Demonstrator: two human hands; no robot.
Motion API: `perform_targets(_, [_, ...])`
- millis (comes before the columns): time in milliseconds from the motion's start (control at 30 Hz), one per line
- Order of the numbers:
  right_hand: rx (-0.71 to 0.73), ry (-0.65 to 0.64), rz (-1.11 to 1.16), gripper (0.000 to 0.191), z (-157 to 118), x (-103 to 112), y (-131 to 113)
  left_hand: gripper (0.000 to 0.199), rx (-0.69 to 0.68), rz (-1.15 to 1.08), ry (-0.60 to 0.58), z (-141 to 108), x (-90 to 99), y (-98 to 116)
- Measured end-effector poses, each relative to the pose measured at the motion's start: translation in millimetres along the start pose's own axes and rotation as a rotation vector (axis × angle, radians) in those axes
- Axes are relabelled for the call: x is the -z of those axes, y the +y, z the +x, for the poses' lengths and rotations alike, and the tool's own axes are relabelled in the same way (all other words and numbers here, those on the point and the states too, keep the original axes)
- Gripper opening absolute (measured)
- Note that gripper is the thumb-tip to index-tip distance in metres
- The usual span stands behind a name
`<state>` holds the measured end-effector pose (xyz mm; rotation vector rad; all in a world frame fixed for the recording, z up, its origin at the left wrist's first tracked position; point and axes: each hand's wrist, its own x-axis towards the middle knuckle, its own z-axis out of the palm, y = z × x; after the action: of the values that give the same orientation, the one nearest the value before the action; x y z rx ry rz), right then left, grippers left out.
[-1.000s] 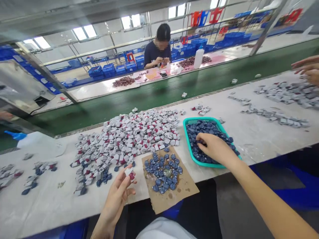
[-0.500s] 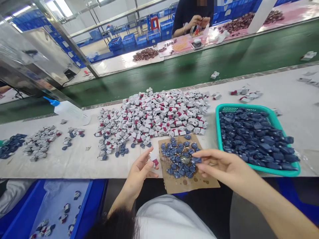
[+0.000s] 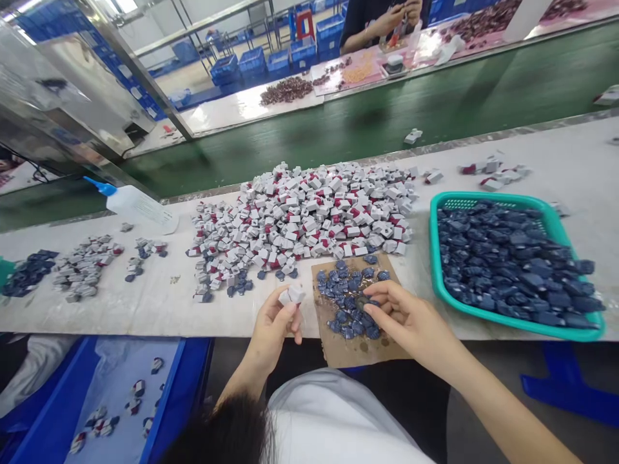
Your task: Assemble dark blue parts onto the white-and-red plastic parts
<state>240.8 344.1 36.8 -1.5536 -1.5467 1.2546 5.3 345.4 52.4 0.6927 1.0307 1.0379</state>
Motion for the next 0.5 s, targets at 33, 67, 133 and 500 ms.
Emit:
perform_targets(33, [0.011, 0.01, -0.018, 0.045, 0.3, 0.1, -0.1, 0.041, -0.018, 0.007, -0.007, 0.0, -0.5, -0.4])
perform_targets(67, [0.028, 0.011, -0.041, 0.044, 0.7, 0.7, 0.8, 0.041, -0.034, 0.016, -0.017, 0.0, -0.9, -0.4])
perform_targets(133, [0.076, 0.007, -0.1, 0.041, 1.7, 2.6, 5.2, 0.038, -0.048, 0.022, -0.042, -0.1, -0.9, 0.1])
perform_targets(500, [0.469, 0.112, -0.497, 0.025, 2.8, -10.5, 22.4, 0.044, -0.032, 0.05, -0.069, 2.0, 6.5, -8.9])
